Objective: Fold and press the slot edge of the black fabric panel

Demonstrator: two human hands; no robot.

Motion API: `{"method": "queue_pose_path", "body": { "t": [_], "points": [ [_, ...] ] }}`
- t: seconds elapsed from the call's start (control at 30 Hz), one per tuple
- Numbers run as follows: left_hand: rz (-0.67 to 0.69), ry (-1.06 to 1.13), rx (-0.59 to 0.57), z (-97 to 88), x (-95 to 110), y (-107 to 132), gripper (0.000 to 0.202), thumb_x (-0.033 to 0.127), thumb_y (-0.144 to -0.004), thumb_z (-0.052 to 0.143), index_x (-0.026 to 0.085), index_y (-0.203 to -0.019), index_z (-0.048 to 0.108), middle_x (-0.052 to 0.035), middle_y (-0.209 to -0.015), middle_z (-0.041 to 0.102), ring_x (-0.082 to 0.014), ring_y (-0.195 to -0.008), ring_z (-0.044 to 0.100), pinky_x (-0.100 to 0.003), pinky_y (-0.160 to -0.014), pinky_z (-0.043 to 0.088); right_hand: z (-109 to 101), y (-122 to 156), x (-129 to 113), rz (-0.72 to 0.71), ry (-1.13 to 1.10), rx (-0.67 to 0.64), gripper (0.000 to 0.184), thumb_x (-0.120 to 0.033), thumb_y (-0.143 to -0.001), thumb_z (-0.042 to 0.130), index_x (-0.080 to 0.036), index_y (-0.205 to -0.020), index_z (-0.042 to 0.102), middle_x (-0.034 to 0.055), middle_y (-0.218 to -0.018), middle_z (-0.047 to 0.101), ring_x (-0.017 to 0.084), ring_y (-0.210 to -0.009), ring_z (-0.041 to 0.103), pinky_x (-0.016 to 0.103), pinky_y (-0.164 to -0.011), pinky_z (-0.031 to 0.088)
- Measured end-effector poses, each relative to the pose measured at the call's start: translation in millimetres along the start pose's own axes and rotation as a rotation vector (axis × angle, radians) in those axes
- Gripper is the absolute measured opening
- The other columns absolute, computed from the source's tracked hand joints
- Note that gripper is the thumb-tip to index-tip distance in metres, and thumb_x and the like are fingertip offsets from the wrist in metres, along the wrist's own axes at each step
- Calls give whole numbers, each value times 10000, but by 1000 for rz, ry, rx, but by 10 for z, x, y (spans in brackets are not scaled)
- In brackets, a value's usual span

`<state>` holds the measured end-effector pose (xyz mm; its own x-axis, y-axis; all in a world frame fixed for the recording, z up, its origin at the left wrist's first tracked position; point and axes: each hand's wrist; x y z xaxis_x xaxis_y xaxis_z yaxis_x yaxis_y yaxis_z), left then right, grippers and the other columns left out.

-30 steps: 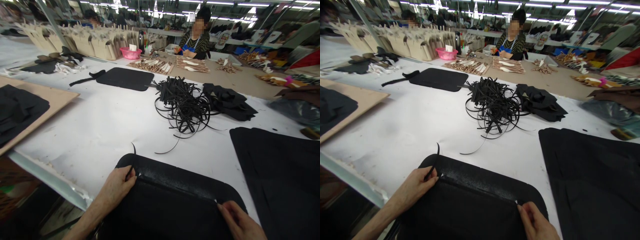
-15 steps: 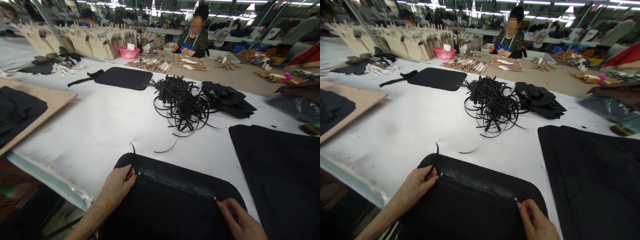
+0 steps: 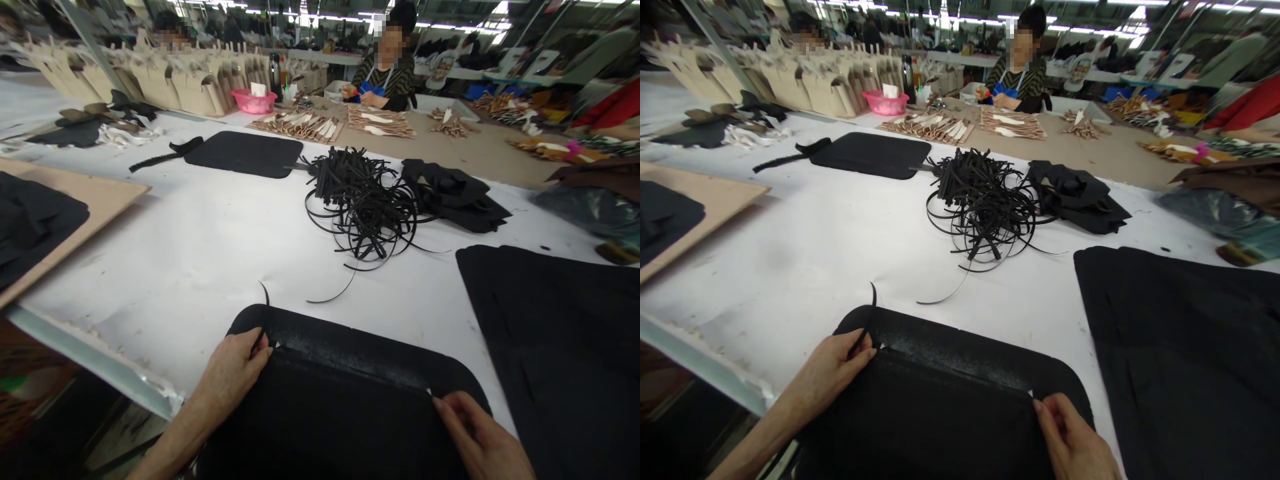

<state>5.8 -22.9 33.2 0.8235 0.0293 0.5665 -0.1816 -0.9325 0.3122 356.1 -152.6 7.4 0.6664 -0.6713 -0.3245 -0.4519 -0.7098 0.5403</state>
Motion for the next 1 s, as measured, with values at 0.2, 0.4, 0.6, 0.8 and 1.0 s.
{"method": "queue_pose_path", "body": {
  "t": [0.2, 0.4, 0.6, 0.8, 1.0],
  "points": [
    [5, 16, 2, 8, 5, -20, 168, 265, -824, 444, 167, -689, 459, 15, -620, 501, -129, -617, 457, -259, -605, 277, 36, -56, 79, -55, -29, 22, 581, -764, -786, 197, -257, -892, 461, -20, -793, 530, 142, -761, 515, 212, -696, 401],
    [28, 1, 0, 8, -19, -21, 165, 271, -816, 443, 170, -687, 457, 18, -609, 497, -129, -605, 455, -259, -597, 275, 20, -24, 26, -4, -10, 26, 584, -759, -763, 196, -266, -894, 480, -22, -783, 542, 149, -769, 516, 223, -700, 395],
    [0, -64, -26, -16, 38, -15, 158, 264, -834, 433, 175, -706, 448, 19, -626, 501, -132, -622, 454, -267, -609, 276, 7, 12, -33, -14, -35, 61, 606, -765, -753, 184, -256, -870, 492, -23, -761, 533, 142, -738, 496, 219, -672, 386],
    [-29, -139, -36, 15, 24, 19, 126, 306, -869, 405, 197, -808, 429, 19, -684, 539, -153, -657, 491, -274, -612, 290, -30, 83, -112, -83, -154, 101, 585, -752, -750, 269, -209, -792, 482, -13, -693, 458, 137, -672, 433, 229, -621, 359],
    [96, -186, 93, 142, -19, 71, 184, 316, -902, 303, 207, -891, 450, -7, -949, 548, -148, -825, 545, -277, -680, 346, -96, 89, -105, -137, -301, 43, 527, -691, -783, 357, -174, -769, 456, -11, -676, 367, 127, -639, 348, 241, -571, 303]
  ]
}}
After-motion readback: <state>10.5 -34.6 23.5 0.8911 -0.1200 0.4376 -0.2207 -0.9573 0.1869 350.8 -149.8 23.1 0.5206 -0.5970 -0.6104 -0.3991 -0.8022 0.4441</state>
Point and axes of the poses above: each hand's wrist, its own y-axis away from the middle knuckle, its own z-axis out of the palm, x = y × z
